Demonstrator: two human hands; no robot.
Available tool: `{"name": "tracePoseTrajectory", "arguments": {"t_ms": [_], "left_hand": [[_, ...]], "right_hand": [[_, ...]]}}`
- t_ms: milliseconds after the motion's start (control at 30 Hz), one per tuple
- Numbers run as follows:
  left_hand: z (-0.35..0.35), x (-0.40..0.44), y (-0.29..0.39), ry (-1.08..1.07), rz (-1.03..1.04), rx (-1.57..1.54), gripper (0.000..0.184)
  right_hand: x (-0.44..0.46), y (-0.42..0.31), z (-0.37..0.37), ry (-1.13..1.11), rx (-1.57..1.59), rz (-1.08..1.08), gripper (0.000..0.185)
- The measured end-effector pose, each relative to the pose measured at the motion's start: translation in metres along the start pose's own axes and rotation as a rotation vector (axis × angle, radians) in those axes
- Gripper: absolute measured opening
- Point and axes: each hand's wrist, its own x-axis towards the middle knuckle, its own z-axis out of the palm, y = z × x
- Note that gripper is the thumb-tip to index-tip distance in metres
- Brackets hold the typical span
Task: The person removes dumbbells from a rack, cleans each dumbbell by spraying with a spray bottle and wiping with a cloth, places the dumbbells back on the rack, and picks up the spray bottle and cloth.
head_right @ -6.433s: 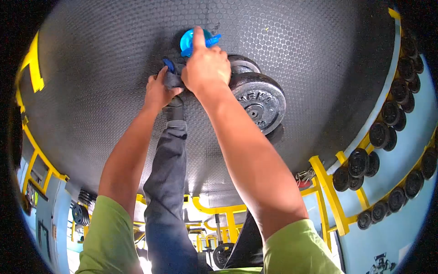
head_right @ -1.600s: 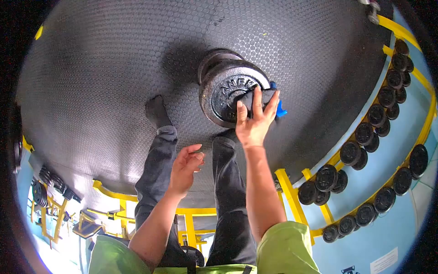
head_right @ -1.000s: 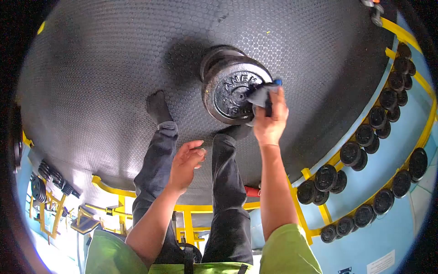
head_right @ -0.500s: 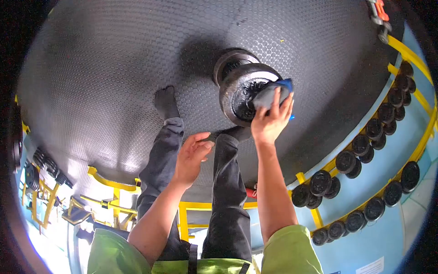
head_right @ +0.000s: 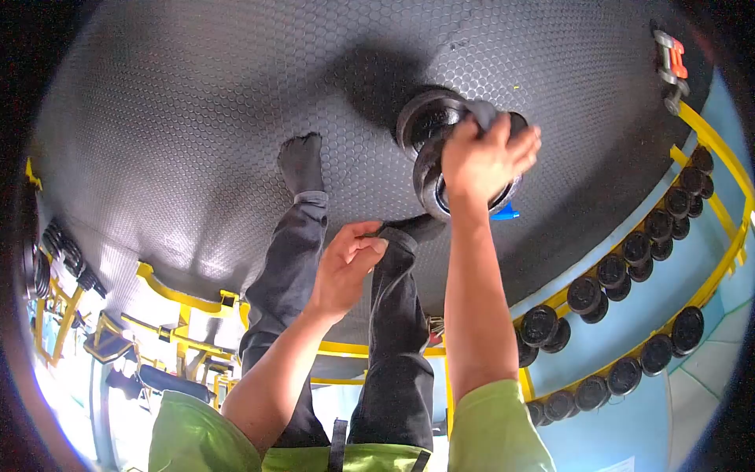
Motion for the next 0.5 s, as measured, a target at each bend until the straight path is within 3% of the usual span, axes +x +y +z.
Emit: {"name": "tracePoseTrajectory", "arguments": {"t_ms": [67, 167, 233, 300, 367, 433, 500], "left_hand": [[0.0, -0.001, -0.003, -0.031, 0.044, 0.037, 0.044], [-0.002, 0.003, 0.002, -0.014, 0.038, 0.066, 0.044], [-0.006, 0.005, 0.005, -0.003, 0.043, 0.059, 0.044], [-0.01, 0.008, 0.007, 0.016, 0.042, 0.054, 0.043], [-0.008, 0.007, 0.0, 0.018, 0.033, 0.034, 0.044], [-0.002, 0.001, -0.004, 0.01, 0.024, 0.077, 0.045], [0.002, -0.002, -0.012, -0.014, 0.031, 0.136, 0.046]], "right_hand": [[0.007, -0.03, -0.024, -0.192, -0.058, -0.156, 0.043], [-0.045, -0.018, -0.025, -0.284, 0.028, -0.505, 0.056], [-0.082, 0.003, -0.032, -0.393, 0.023, -0.572, 0.068], [-0.098, 0.027, -0.04, -0.379, 0.097, -0.515, 0.075], [-0.099, 0.035, -0.033, -0.306, 0.136, -0.293, 0.081], [-0.083, 0.008, -0.025, -0.237, 0.133, -0.076, 0.08], [-0.084, -0.021, -0.017, -0.158, 0.22, -0.037, 0.076]]}}
